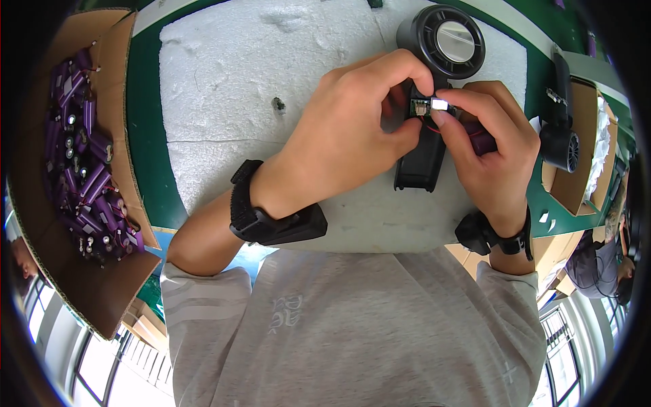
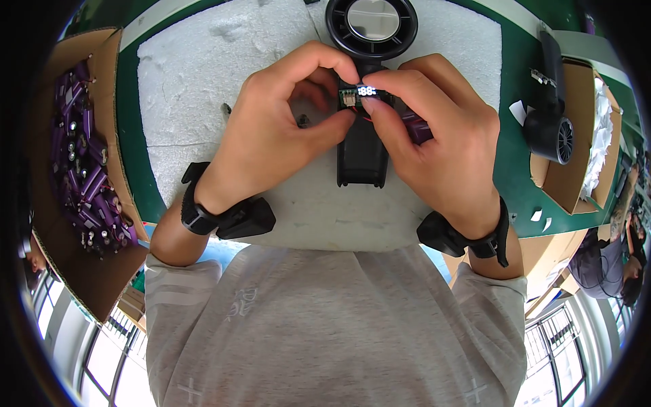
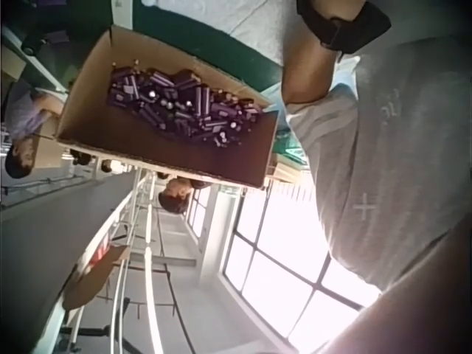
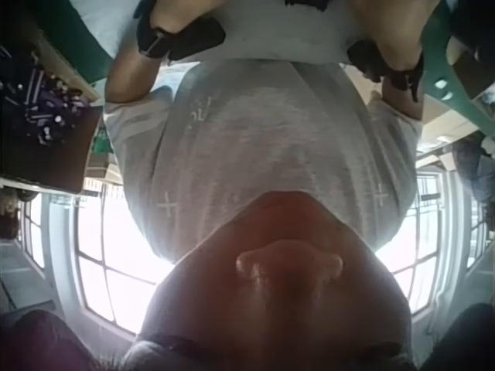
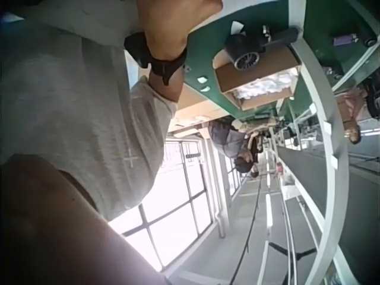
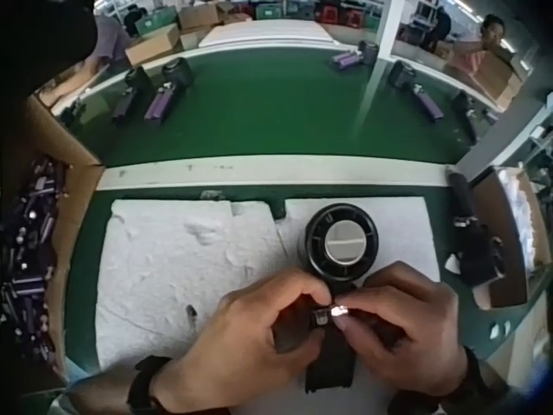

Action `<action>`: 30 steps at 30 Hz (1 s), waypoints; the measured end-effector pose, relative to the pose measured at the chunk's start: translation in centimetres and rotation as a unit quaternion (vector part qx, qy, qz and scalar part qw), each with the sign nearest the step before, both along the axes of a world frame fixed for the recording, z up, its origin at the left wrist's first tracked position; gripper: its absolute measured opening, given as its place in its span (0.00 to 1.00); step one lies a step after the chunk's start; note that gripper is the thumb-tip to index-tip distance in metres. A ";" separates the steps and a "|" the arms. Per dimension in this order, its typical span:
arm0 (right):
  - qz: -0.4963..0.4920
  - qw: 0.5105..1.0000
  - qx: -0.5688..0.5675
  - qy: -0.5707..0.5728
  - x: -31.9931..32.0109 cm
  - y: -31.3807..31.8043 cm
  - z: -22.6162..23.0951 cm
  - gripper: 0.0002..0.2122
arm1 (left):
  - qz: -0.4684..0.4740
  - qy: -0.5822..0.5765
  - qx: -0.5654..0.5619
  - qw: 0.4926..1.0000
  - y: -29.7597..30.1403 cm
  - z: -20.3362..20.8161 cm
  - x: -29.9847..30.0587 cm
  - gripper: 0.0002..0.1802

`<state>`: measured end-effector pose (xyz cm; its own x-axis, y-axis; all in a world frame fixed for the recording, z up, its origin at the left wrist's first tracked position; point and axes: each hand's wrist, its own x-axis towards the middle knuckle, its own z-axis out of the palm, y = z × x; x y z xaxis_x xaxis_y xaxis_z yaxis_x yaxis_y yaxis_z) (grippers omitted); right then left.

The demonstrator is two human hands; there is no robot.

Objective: The person assembles a handheld fan by connecting a battery pack to a circuit board, fitting the board into the housing, and tucking the batteries into the handle. They repeat this process multiple times, setting each completed assembly aside before starting the next.

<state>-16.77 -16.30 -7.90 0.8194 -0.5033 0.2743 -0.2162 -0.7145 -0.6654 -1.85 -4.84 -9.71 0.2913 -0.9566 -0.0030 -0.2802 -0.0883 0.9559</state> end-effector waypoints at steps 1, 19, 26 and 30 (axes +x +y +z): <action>0.000 1.000 -0.010 -0.004 0.0 0.0 -0.1 0.10 | 0.000 0.000 0.000 1.000 0.0 -0.1 -0.1 0.18; -0.012 0.996 -0.083 0.029 -0.3 0.6 0.0 0.11 | -0.045 0.014 -0.065 0.997 -0.2 -0.7 1.1 0.15; -0.008 0.999 -0.034 0.038 -0.2 0.3 0.2 0.15 | -0.075 -0.121 -0.115 0.983 -0.1 -0.5 1.6 0.15; 0.050 0.994 0.026 0.098 -1.2 -0.3 1.1 0.19 | -0.065 -0.121 -0.114 0.984 -0.2 -0.4 1.5 0.16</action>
<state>-17.95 -16.60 -6.83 0.9007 -0.4268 0.0811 -0.2751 -0.7048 -0.6539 -0.40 -5.06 -10.13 0.1315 -0.9539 0.2697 -0.4968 0.1720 0.8507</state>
